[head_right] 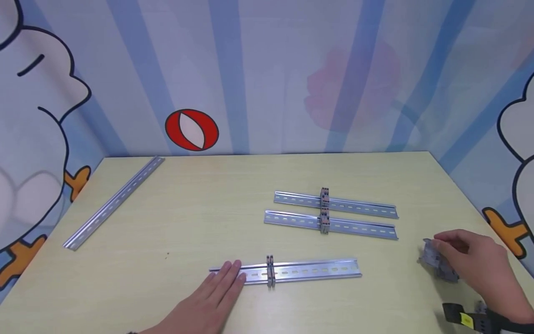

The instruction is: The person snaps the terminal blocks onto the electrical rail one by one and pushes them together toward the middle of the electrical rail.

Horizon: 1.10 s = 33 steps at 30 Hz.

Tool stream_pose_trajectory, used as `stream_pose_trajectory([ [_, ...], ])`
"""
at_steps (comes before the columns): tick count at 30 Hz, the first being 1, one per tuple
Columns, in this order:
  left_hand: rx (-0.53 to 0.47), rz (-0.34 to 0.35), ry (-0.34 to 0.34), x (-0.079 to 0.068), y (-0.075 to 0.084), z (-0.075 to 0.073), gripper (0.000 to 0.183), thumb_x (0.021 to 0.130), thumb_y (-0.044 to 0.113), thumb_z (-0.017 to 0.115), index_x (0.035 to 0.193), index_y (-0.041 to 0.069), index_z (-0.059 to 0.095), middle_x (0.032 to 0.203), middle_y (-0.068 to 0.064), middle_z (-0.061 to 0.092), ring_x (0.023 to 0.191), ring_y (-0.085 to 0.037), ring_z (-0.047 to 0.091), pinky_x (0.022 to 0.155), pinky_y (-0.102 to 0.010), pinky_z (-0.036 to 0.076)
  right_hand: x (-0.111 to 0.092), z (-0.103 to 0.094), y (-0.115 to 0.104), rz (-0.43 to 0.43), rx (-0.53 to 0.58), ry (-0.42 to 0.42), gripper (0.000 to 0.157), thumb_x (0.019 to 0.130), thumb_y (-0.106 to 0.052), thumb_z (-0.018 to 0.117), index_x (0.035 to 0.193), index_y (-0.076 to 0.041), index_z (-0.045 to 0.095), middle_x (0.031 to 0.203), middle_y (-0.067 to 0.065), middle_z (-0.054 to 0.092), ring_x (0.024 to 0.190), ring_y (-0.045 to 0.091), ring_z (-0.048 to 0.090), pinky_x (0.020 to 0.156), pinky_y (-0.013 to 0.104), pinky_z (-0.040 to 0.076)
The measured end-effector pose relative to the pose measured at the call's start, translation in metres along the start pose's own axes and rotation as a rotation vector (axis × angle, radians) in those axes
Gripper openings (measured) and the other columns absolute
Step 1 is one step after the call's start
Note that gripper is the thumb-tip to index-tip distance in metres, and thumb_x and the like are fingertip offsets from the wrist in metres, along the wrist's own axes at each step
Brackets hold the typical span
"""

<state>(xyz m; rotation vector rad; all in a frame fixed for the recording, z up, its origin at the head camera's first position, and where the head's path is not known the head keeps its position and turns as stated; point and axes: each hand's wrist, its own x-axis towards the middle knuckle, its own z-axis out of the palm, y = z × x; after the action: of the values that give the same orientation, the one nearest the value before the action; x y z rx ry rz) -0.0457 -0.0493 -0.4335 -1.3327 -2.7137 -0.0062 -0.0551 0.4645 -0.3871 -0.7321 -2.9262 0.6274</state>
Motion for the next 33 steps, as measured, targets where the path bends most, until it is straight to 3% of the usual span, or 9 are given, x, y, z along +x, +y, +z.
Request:
stream_pose_trajectory([
  [4,-0.012,-0.005,-0.007,0.0,0.0,0.0,0.099,0.088,0.079,0.032,0.148,0.001,0.037,0.158,-0.02,0.034,0.144,-0.032,0.035,0.108,-0.041,0.044,-0.021,0.001,-0.036,-0.12,0.021,-0.019,0.031,0.099,-0.012,0.054,0.12,0.01,0.06,0.098,0.031,0.069,0.068,0.025,0.066,0.054,0.033,0.054],
  [8,-0.022,-0.006,-0.009,-0.001,0.001,-0.001,0.1,0.087,0.079,0.032,0.149,0.001,0.035,0.158,-0.02,0.033,0.145,-0.032,0.034,0.109,-0.041,0.043,-0.032,0.004,-0.054,-0.221,0.082,-0.057,0.031,0.101,-0.017,0.053,0.121,0.005,0.061,0.099,0.026,0.07,0.064,0.017,0.07,0.052,0.027,0.056],
  [18,-0.05,-0.016,-0.047,-0.001,0.0,-0.002,0.1,0.088,0.079,0.03,0.151,0.001,0.032,0.16,-0.02,0.028,0.147,-0.032,0.03,0.111,-0.043,0.041,-0.04,0.013,-0.077,-0.269,0.186,-0.14,0.028,0.102,-0.013,0.052,0.123,0.004,0.06,0.112,0.026,0.06,0.087,0.034,0.075,0.06,0.03,0.062],
  [20,-0.05,-0.016,-0.049,-0.001,0.0,-0.002,0.1,0.088,0.079,0.029,0.151,0.001,0.032,0.16,-0.02,0.028,0.147,-0.032,0.03,0.111,-0.043,0.041,-0.042,0.014,-0.081,-0.278,0.192,-0.149,0.029,0.1,-0.013,0.056,0.124,0.003,0.061,0.113,0.025,0.061,0.089,0.029,0.076,0.061,0.03,0.062],
  [26,-0.057,-0.019,-0.044,-0.002,-0.001,-0.002,0.1,0.088,0.079,0.028,0.15,0.001,0.033,0.16,-0.02,0.029,0.146,-0.033,0.03,0.111,-0.043,0.041,-0.046,0.017,-0.09,-0.39,0.207,-0.17,0.022,0.097,-0.014,0.062,0.116,-0.005,0.067,0.109,0.017,0.071,0.075,-0.008,0.067,0.06,0.024,0.058],
  [30,-0.041,-0.016,-0.031,-0.002,0.0,-0.002,0.099,0.088,0.079,0.029,0.15,0.001,0.033,0.16,-0.019,0.03,0.146,-0.032,0.031,0.111,-0.042,0.041,-0.048,0.02,-0.094,-0.417,0.19,-0.2,0.018,0.098,-0.012,0.06,0.112,-0.006,0.069,0.093,0.012,0.073,0.063,0.002,0.06,0.053,0.023,0.051],
  [33,-0.027,-0.01,-0.01,-0.002,0.0,-0.001,0.099,0.088,0.079,0.032,0.149,0.001,0.035,0.159,-0.019,0.031,0.146,-0.032,0.032,0.11,-0.041,0.042,-0.048,0.021,-0.095,-0.377,0.218,-0.254,0.021,0.101,-0.011,0.054,0.117,-0.003,0.066,0.097,0.015,0.07,0.066,0.001,0.063,0.055,0.024,0.055],
])
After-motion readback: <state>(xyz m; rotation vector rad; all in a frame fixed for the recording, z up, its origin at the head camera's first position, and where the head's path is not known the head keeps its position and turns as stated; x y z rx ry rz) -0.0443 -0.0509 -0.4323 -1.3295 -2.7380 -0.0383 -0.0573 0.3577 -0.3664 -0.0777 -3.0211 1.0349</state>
